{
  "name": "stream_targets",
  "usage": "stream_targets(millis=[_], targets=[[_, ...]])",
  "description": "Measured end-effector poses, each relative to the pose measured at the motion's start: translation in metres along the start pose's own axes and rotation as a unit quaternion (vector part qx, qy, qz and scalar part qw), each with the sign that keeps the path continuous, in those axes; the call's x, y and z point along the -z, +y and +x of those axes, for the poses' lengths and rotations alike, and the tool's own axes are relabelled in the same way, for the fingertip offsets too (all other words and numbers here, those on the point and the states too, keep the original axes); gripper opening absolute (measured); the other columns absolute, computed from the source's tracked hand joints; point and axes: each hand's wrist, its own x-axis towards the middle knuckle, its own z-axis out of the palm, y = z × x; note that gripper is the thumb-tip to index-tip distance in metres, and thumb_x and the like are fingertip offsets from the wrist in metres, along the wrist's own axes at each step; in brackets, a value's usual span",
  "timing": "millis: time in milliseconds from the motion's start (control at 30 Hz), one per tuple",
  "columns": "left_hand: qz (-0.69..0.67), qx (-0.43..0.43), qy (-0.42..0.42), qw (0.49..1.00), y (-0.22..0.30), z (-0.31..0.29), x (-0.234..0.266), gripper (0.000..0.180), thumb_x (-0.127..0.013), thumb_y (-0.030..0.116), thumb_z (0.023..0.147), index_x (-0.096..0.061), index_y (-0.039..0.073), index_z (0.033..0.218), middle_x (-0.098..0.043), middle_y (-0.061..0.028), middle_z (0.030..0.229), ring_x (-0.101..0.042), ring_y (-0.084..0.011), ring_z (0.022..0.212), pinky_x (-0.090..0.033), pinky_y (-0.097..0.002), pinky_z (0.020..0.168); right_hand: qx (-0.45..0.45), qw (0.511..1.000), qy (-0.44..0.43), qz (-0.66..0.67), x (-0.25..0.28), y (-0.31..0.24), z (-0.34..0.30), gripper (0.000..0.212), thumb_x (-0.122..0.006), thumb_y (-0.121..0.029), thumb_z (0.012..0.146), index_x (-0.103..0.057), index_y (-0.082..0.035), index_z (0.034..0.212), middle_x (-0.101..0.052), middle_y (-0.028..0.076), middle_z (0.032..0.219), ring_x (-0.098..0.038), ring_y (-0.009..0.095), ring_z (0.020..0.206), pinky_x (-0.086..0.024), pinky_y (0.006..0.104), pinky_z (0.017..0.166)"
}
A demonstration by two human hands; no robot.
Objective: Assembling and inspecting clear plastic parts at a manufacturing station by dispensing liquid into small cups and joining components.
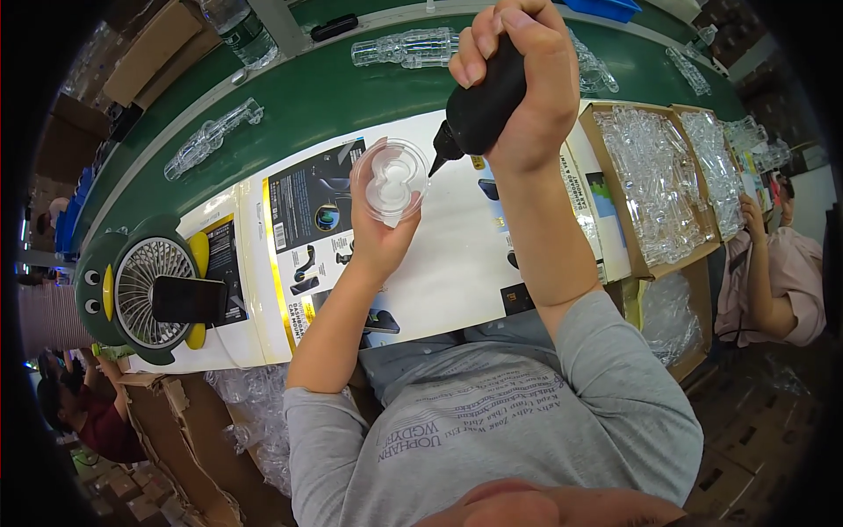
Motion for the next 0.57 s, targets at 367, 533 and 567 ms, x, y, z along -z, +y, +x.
stream_targets(millis=[367,533,567], targets=[[-0.004,0.001,0.001,1.0,0.004,0.003,-0.002,0.062,-0.063,0.003,0.071,-0.033,0.002,0.125,-0.039,-0.0124,0.123,-0.042,-0.0233,0.113,-0.032,-0.0335,0.097,0.205,0.941,-0.243,0.117,0.017,0.023,0.028,0.016,-0.05,-0.018,0.083,-0.043,-0.005,0.078,-0.043,0.003,0.066,-0.042,0.009,0.056,-0.037,0.022,0.053],[0.026,-0.009,-0.004,1.0,0.004,0.003,0.003,0.058,-0.064,0.002,0.07,-0.038,0.002,0.122,-0.04,-0.0111,0.118,-0.043,-0.0228,0.11,-0.032,-0.0327,0.096,0.109,0.984,-0.128,0.053,0.015,0.016,0.014,0.017,-0.051,-0.02,0.083,-0.043,-0.005,0.078,-0.043,0.003,0.066,-0.042,0.009,0.056,-0.037,0.022,0.054],[0.022,-0.012,-0.009,1.0,0.005,0.005,-0.001,0.058,-0.064,0.002,0.07,-0.038,0.002,0.122,-0.04,-0.0111,0.118,-0.043,-0.0228,0.11,-0.032,-0.0327,0.096,0.202,0.946,-0.235,0.1,0.031,0.03,0.029,0.018,-0.051,-0.021,0.083,-0.043,-0.005,0.078,-0.043,0.003,0.066,-0.042,0.009,0.056,-0.037,0.022,0.054]])
